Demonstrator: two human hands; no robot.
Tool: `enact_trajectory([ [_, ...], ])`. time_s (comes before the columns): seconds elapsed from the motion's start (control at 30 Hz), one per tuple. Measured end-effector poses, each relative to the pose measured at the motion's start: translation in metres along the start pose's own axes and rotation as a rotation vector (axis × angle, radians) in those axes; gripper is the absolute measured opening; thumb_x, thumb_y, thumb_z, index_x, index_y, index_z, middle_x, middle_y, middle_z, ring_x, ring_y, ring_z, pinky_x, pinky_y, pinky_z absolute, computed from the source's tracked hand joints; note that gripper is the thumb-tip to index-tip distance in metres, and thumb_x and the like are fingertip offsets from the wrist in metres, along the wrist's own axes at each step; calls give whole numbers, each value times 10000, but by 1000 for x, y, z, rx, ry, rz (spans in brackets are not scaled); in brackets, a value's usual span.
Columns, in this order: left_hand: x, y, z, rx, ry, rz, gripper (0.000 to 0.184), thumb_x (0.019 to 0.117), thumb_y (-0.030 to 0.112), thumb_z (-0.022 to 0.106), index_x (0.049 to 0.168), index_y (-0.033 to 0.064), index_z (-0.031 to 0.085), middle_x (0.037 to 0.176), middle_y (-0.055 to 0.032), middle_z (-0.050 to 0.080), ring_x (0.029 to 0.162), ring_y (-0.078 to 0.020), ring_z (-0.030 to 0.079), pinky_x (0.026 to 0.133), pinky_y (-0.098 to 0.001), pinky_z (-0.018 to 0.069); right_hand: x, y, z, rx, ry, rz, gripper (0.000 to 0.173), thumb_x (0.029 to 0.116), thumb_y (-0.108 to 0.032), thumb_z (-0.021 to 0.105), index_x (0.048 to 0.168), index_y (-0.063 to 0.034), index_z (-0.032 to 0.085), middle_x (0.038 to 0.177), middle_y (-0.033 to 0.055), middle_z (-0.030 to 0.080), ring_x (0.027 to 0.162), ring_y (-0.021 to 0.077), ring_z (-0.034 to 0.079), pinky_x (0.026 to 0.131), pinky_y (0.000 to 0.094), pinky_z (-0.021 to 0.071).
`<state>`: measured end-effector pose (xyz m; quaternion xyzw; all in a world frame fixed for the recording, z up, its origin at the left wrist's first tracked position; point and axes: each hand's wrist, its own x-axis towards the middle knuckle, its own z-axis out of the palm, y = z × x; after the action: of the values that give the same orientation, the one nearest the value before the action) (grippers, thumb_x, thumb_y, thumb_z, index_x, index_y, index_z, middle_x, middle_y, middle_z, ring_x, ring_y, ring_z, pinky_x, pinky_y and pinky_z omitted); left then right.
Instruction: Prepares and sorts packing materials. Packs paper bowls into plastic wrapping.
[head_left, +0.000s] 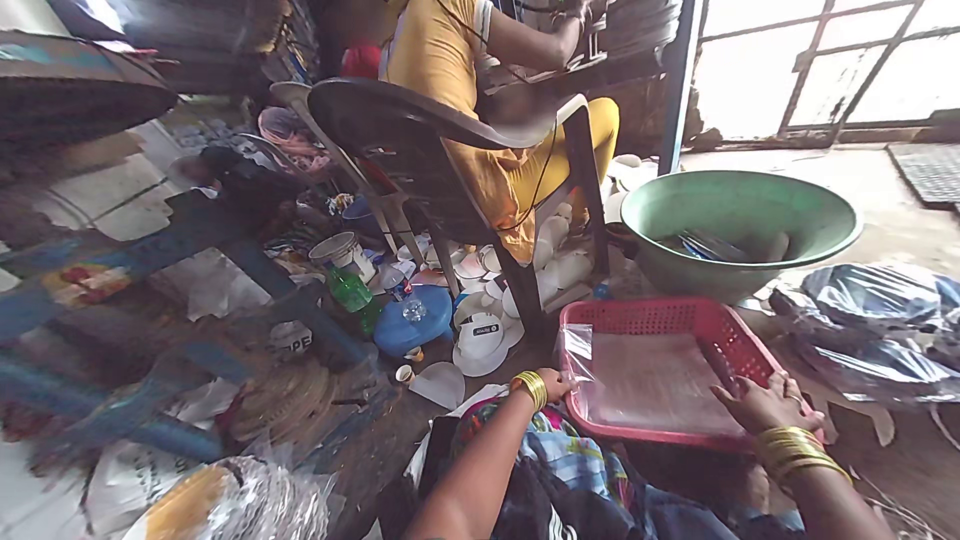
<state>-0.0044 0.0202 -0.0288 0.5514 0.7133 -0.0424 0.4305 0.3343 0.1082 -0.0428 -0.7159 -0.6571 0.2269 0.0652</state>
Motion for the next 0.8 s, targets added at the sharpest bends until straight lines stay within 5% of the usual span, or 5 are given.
enact_trajectory([
  [0.8, 2, -2, 1, -8, 14, -1, 637, 1113, 452, 370, 1332, -108, 581, 1306, -307, 629, 1253, -403, 609, 1119, -551, 408, 1, 0, 0, -6, -7, 11, 648, 970, -483, 672, 1458, -71, 558, 1678, 297, 137, 1566, 479, 71, 1160, 770, 87],
])
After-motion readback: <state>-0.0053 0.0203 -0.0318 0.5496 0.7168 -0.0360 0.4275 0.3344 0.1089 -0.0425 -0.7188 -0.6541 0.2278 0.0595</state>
